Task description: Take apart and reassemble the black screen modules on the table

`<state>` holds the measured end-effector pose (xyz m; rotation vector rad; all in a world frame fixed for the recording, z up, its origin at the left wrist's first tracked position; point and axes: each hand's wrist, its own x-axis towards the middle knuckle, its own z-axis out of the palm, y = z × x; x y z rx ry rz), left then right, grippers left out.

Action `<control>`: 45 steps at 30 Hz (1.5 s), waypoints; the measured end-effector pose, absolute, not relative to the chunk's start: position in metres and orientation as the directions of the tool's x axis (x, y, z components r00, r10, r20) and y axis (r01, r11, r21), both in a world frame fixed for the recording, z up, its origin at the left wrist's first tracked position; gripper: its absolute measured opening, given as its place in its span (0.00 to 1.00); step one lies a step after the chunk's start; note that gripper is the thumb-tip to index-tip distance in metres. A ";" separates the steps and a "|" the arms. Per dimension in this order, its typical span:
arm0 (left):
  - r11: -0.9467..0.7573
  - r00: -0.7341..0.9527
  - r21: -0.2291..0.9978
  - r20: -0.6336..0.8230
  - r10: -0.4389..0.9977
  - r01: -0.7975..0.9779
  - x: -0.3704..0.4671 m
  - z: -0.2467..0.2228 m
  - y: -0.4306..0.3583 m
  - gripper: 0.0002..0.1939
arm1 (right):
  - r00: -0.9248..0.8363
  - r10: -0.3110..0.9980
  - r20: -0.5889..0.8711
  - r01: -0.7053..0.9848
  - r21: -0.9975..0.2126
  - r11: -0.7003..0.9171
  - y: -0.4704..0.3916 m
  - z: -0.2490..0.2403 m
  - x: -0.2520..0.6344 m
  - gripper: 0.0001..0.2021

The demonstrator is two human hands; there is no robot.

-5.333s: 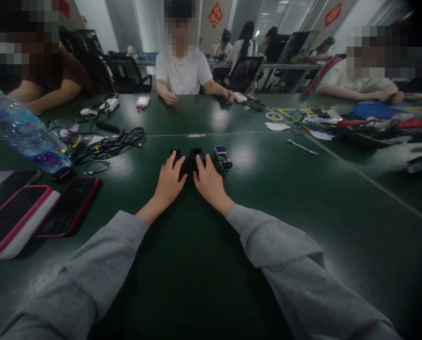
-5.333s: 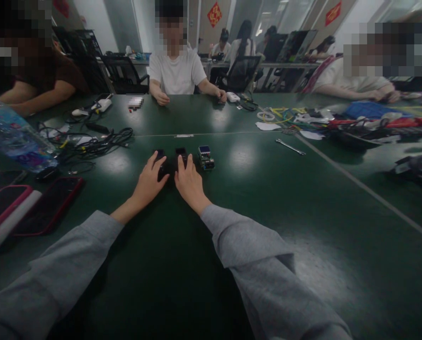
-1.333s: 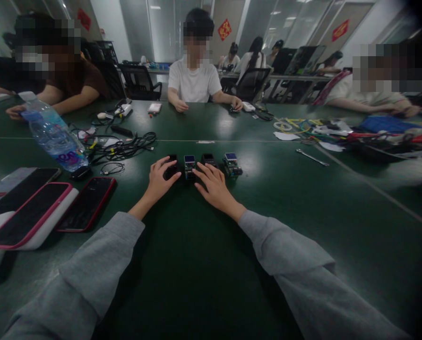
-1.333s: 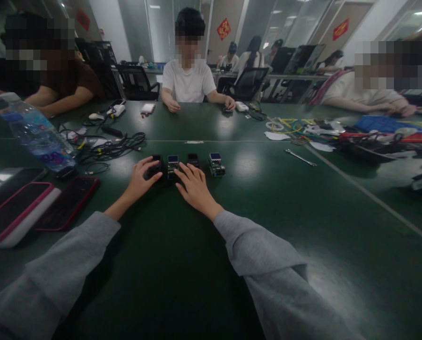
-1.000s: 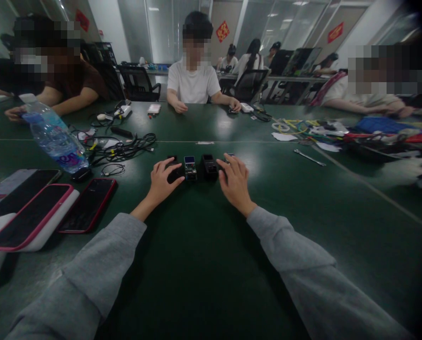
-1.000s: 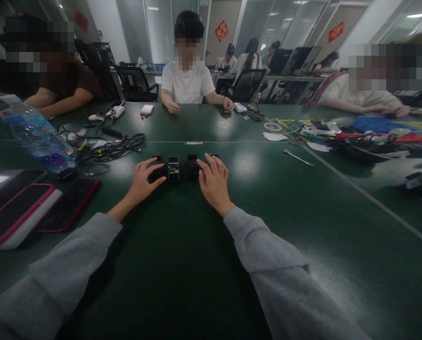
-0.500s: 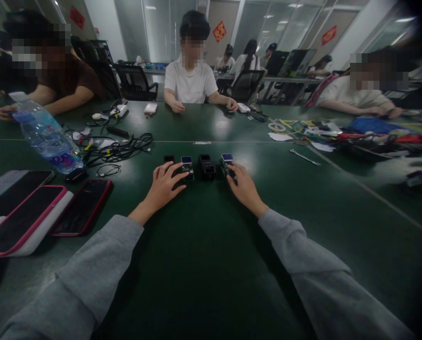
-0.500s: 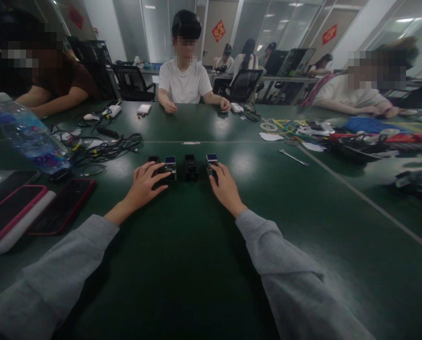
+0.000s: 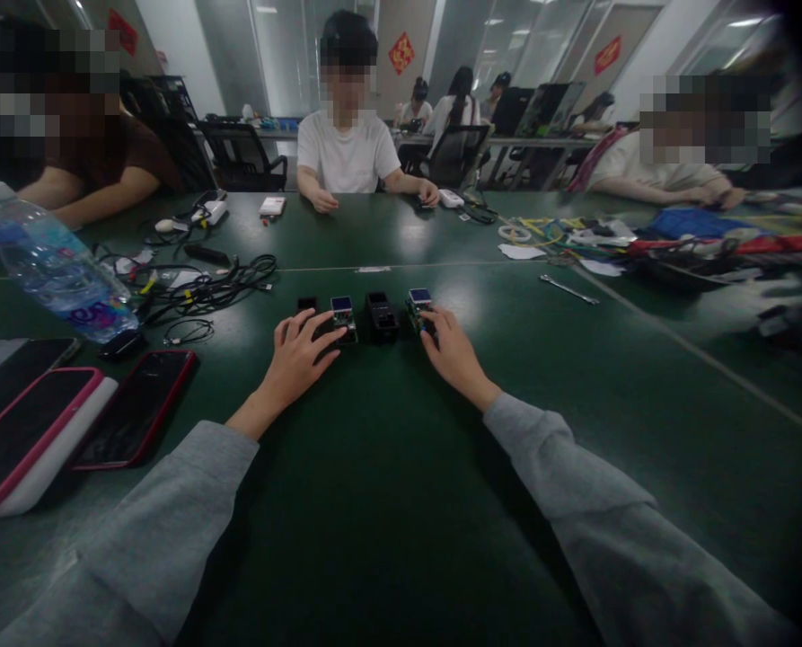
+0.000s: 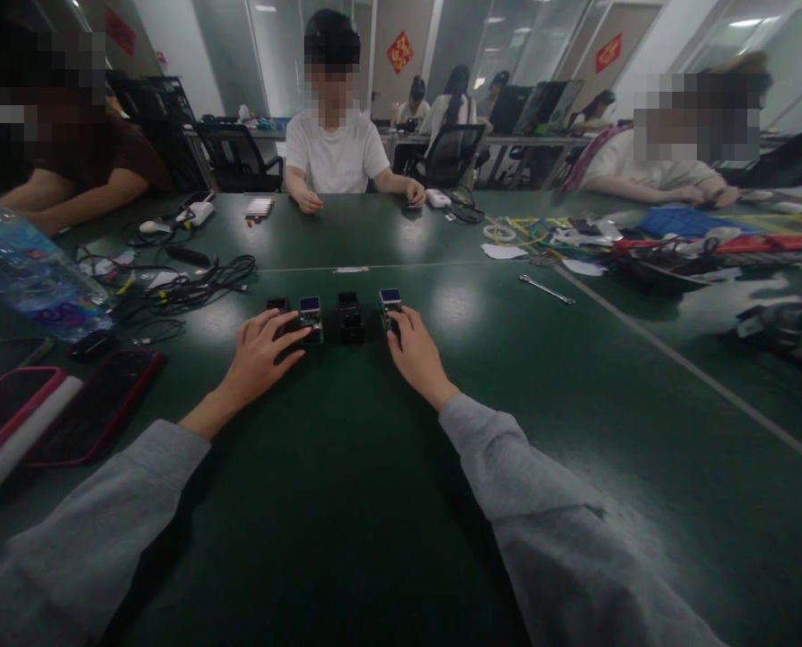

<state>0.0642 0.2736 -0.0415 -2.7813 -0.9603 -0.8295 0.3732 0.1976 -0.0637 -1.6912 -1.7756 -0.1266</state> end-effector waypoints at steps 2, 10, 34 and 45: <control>-0.794 0.645 0.099 0.527 0.553 0.600 0.065 -0.042 0.274 0.21 | 0.069 0.850 0.522 0.914 -0.374 0.156 0.198 -0.064 0.374 0.19; -0.786 0.638 0.097 0.529 0.560 0.610 0.065 -0.043 0.273 0.21 | 0.072 0.855 0.514 0.915 -0.374 0.149 0.198 -0.064 0.374 0.19; -0.350 0.011 0.863 0.371 0.928 0.366 0.045 -0.077 0.322 0.16 | 0.234 0.810 0.538 0.886 -0.460 0.050 0.198 -0.066 0.378 0.24; -0.346 0.009 0.872 0.366 0.931 0.346 0.045 -0.076 0.321 0.16 | 0.377 0.748 0.546 0.844 -0.534 -0.036 0.109 -0.055 0.436 0.25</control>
